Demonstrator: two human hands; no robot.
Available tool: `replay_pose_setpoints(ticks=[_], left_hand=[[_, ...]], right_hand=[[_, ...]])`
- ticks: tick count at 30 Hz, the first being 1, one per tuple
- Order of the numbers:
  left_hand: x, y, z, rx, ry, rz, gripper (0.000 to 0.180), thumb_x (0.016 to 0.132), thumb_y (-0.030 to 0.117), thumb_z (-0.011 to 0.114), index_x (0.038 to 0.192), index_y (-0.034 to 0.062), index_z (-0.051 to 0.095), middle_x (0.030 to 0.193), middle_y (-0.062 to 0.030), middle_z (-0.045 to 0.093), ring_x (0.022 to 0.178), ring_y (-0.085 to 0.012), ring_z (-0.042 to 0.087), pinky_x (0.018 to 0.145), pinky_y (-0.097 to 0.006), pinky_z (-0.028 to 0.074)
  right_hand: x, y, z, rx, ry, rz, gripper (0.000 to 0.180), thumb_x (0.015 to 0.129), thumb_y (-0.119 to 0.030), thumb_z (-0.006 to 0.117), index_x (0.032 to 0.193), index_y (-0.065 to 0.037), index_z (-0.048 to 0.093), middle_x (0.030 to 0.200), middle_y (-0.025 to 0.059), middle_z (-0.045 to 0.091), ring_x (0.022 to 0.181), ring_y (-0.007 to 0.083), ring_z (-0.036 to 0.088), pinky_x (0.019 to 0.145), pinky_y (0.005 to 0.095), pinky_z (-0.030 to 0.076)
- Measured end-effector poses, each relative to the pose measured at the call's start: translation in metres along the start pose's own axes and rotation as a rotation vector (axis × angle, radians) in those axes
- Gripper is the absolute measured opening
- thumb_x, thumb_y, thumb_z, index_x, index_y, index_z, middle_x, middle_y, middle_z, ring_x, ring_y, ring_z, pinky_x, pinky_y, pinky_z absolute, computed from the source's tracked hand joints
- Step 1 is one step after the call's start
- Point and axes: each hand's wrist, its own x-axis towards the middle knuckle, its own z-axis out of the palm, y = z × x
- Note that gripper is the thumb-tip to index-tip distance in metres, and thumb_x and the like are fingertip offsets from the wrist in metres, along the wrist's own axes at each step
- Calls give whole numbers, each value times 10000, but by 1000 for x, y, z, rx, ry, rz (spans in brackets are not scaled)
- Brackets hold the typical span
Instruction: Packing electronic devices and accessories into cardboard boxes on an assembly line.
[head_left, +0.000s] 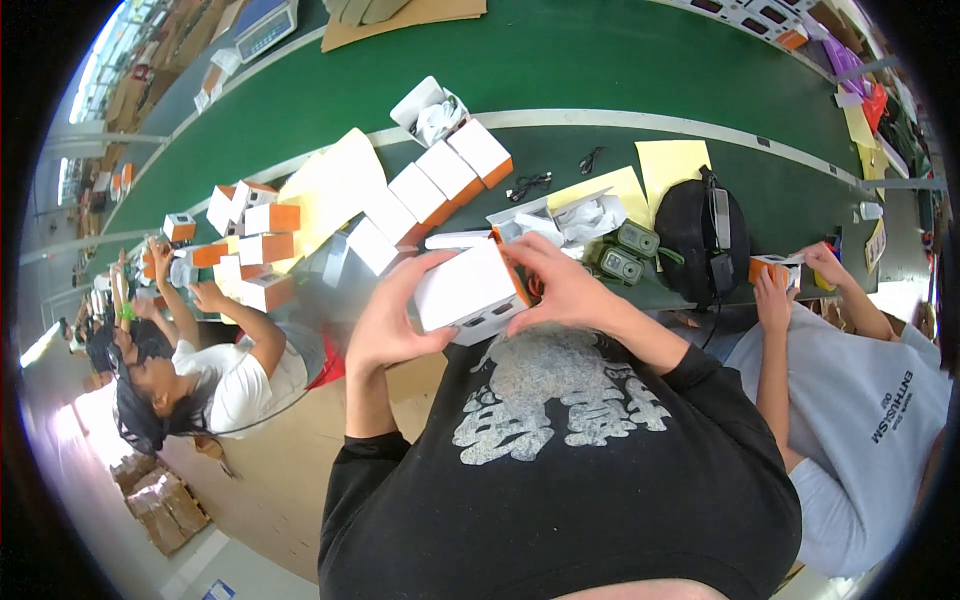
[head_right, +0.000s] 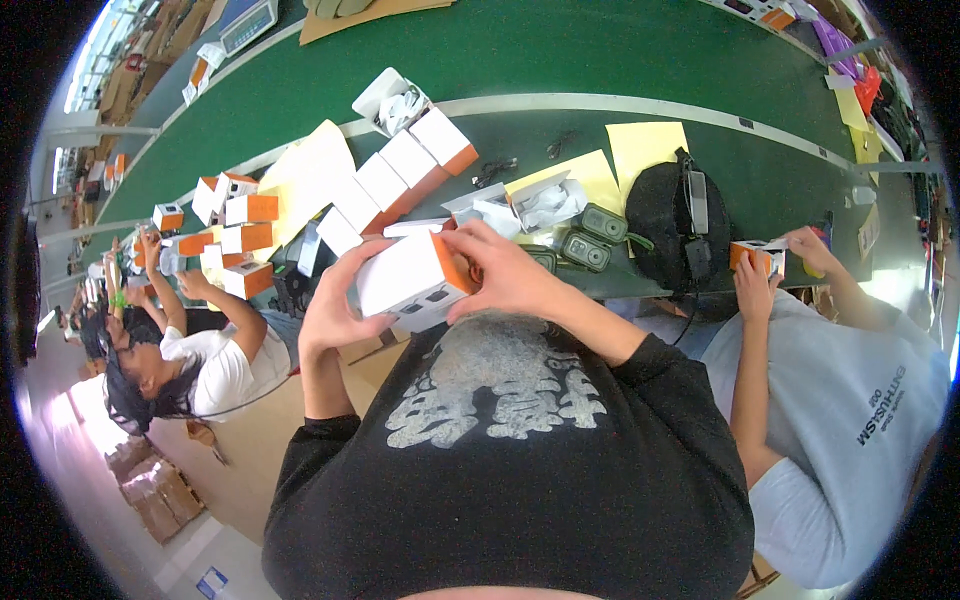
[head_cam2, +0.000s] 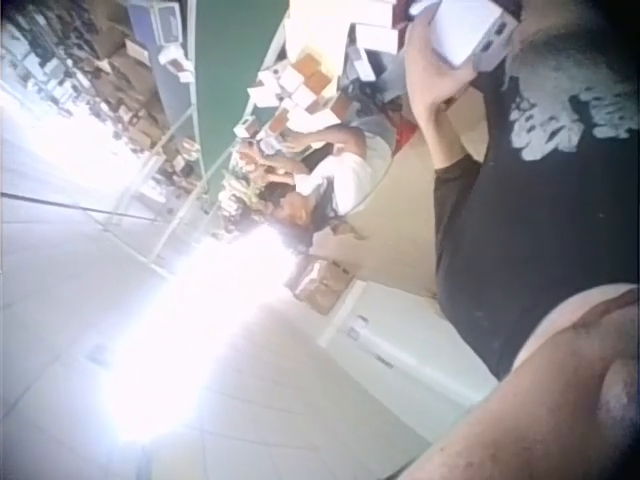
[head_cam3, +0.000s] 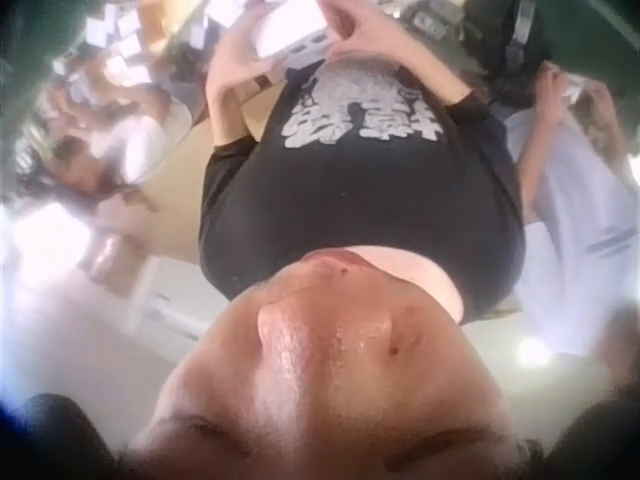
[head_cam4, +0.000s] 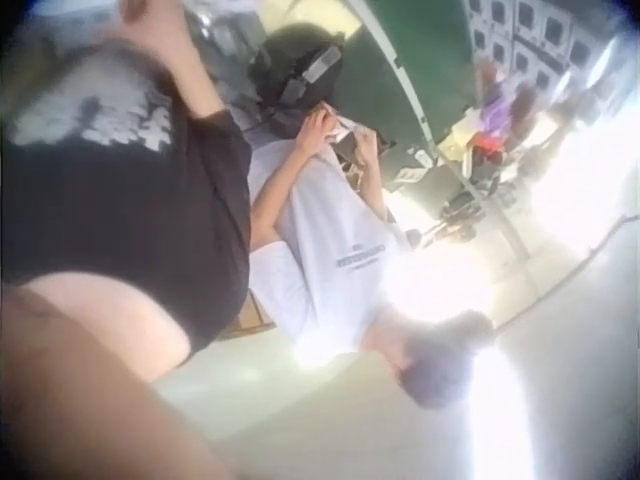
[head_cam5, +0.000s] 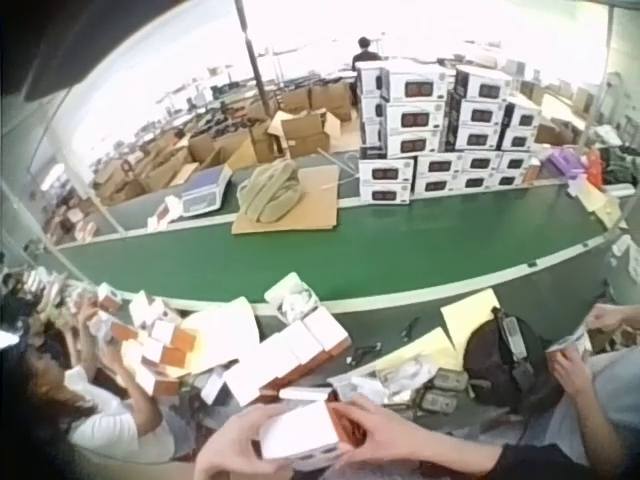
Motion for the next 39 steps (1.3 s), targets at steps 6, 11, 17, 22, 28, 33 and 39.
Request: replay_pose_setpoints(ticks=[6, 11, 17, 22, 28, 33, 39], left_hand=[[33, 3, 23, -115, 30, 138, 713, 709, 341, 760, 1302, 31, 516, 1277, -173, 536, 1160, -318, 531, 993, -389, 405], [48, 12, 24, -80, -53, 108, 601, 860, 316, 665, 1349, 17, 484, 1293, -198, 518, 1166, -335, 520, 980, -383, 416], [60, 1, 18, 103, -149, 179, 555, 874, 287, 665, 1344, 33, 515, 1305, -209, 525, 1168, -340, 537, 963, -378, 441], [69, 1, 13, 23, -254, 130, 509, 858, 269, 691, 1296, 43, 566, 1259, -209, 581, 1101, -331, 606, 907, -371, 486], [74, 3, 13, 55, -259, 127, 468, 844, 233, 706, 1254, 35, 597, 1229, -189, 614, 1054, -316, 637, 873, -362, 506], [73, 2, 17, 71, -221, 251, 476, 804, 192, 726, 1236, 32, 606, 1220, -183, 623, 1052, -327, 640, 876, -373, 510], [75, 15, 13, 97, -299, 180, 557, 731, 136, 727, 1264, 42, 596, 1254, -172, 615, 1121, -312, 615, 977, -381, 477]], right_hand=[[-20, 4, -15, 170, 95, 209, 928, 580, -257, 914, 1352, -8, 463, 1174, 92, 578, 902, 150, 578, 737, 265, 478], [-31, 11, -11, 460, 154, 414, 876, 611, -155, 893, 1346, 50, 462, 1148, 93, 630, 935, 110, 600, 806, 260, 500], [-35, 8, -14, 419, 183, 464, 861, 613, -213, 896, 1318, 66, 489, 1159, 121, 630, 979, 140, 608, 862, 275, 496], [-38, 11, -15, 368, 163, 482, 865, 613, -238, 894, 1311, 76, 493, 1162, 138, 635, 994, 153, 609, 875, 280, 493], [-39, 10, -15, 321, 159, 485, 886, 610, -265, 894, 1321, 78, 489, 1171, 159, 638, 965, 153, 619, 851, 279, 500], [-41, 17, -11, 290, 186, 459, 906, 602, -298, 898, 1319, 79, 491, 1160, 164, 643, 928, 151, 627, 822, 274, 509], [-38, 12, -9, 247, 159, 409, 827, 605, -225, 891, 1300, 29, 521, 1052, 88, 676, 810, 98, 634, 739, 255, 518]])
